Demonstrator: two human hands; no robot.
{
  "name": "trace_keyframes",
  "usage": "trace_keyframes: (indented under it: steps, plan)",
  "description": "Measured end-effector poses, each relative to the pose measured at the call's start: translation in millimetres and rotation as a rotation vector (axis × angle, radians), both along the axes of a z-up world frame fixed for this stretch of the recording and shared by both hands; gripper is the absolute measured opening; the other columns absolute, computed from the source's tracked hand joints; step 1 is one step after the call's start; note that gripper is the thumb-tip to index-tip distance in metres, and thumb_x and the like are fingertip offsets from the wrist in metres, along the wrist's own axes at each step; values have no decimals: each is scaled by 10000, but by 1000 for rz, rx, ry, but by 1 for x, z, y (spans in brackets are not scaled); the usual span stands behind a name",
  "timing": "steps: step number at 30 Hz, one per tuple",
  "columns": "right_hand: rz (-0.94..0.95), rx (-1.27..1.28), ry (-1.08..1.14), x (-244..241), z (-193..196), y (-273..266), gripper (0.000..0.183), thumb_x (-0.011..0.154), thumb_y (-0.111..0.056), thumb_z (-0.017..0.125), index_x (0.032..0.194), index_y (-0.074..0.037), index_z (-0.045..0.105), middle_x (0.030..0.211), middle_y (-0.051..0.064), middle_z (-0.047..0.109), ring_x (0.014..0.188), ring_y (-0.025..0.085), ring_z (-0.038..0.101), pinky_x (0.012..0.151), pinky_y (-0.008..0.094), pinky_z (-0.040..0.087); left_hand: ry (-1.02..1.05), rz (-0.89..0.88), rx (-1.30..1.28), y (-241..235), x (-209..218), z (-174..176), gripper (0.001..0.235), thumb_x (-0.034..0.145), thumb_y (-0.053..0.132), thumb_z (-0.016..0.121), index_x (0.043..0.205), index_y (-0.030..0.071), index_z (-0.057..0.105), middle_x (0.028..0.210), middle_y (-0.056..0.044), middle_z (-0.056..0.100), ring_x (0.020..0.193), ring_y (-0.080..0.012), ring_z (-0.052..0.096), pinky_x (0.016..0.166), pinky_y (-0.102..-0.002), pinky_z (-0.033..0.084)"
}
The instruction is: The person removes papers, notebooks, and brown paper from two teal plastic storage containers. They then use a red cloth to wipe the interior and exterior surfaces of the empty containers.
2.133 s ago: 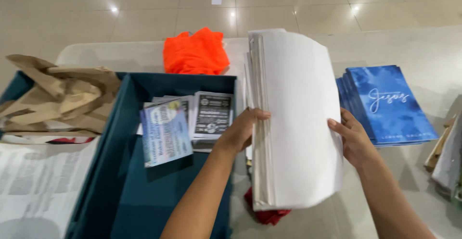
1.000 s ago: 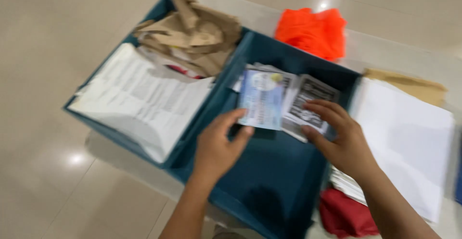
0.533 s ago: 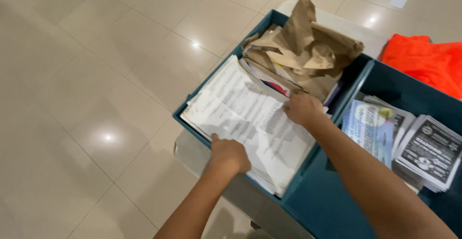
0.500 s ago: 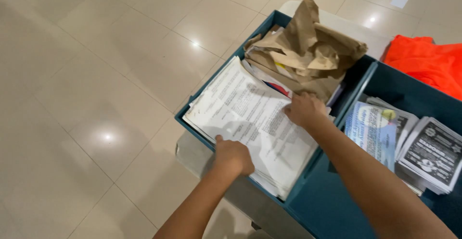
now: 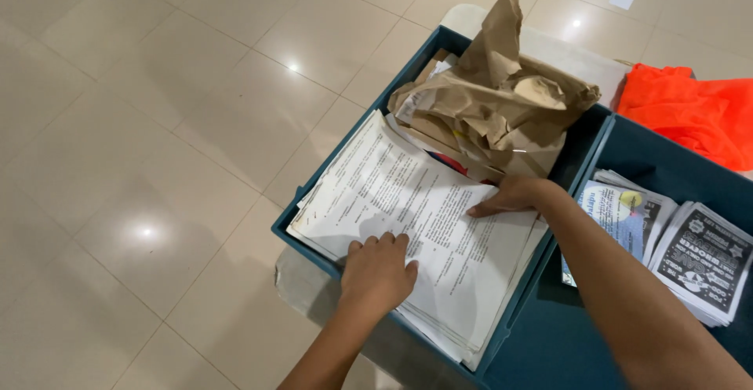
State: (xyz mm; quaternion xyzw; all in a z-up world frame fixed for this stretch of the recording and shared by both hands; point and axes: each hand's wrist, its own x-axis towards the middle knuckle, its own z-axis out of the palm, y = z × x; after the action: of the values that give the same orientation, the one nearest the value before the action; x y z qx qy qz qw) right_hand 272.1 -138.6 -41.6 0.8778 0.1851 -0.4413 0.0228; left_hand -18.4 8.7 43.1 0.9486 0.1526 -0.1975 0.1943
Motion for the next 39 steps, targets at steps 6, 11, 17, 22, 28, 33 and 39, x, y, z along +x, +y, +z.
trace_keyframes:
  steps: [6, 11, 17, 22, 28, 33, 39]
  plan:
    - [-119, 135, 145, -7, 23, -4, 905, 523, -469, 952, 1288, -55, 701, 1285, 189, 731, 1139, 337, 726, 980, 407, 572, -340, 144, -19, -4, -4, -3, 378, 965, 312, 575, 1237, 65, 665, 1102, -108, 710, 1018, -286, 635, 960, -449, 418]
    - [-47, 173, -22, -37, 72, 17, 714, 614, -380, 954, 1148, 54, 765, 1156, 213, 772, 1005, 339, 776, 907, 413, 618, -632, 198, 15, -8, -14, -12, 360, 950, 283, 601, 1223, 64, 683, 1130, -100, 724, 1040, -269, 653, 935, -426, 445]
    - [87, 426, -144, -74, 131, 24, 658, 590, -371, 927, 1136, -42, 762, 1052, 175, 794, 947, 302, 781, 898, 367, 586, -830, 266, 36, -8, -17, -14, 323, 928, 251, 629, 1196, 84, 697, 1162, -89, 732, 1028, -276, 669, 872, -418, 498]
    - [157, 367, -193, -85, 156, 31, 654, 636, -407, 917, 1143, -26, 753, 1042, 169, 785, 952, 306, 776, 899, 377, 594, -898, 306, 29, -7, -18, -10, 322, 945, 260, 628, 1207, 85, 694, 1162, -94, 730, 1026, -280, 682, 844, -415, 525]
    - [267, 307, -338, -135, 223, 35, 662, 715, -492, 877, 1245, -138, 700, 984, 182, 763, 942, 347, 744, 874, 435, 573, -963, 358, -45, -7, -19, -2, 356, 1021, 319, 586, 1248, 55, 663, 1171, -132, 706, 1041, -311, 676, 872, -412, 534]
    - [309, 362, -489, -145, 271, 7, 847, 704, -543, 853, 1409, -155, 590, 941, 182, 761, 910, 354, 734, 804, 443, 578, -975, 455, -181, -4, -16, 4, 411, 1041, 360, 547, 1272, 39, 659, 1223, -153, 686, 1082, -318, 669, 901, -403, 542]
    - [527, -61, -555, -197, 318, -36, 818, 871, -529, 679, 1577, -253, 371, 858, 47, 745, 698, 182, 738, 626, 333, 581, -652, 666, -1400, -32, -19, 46, 647, 961, 502, 511, 1443, 72, 476, 1361, -165, 612, 1167, -285, 639, 916, -420, 587]
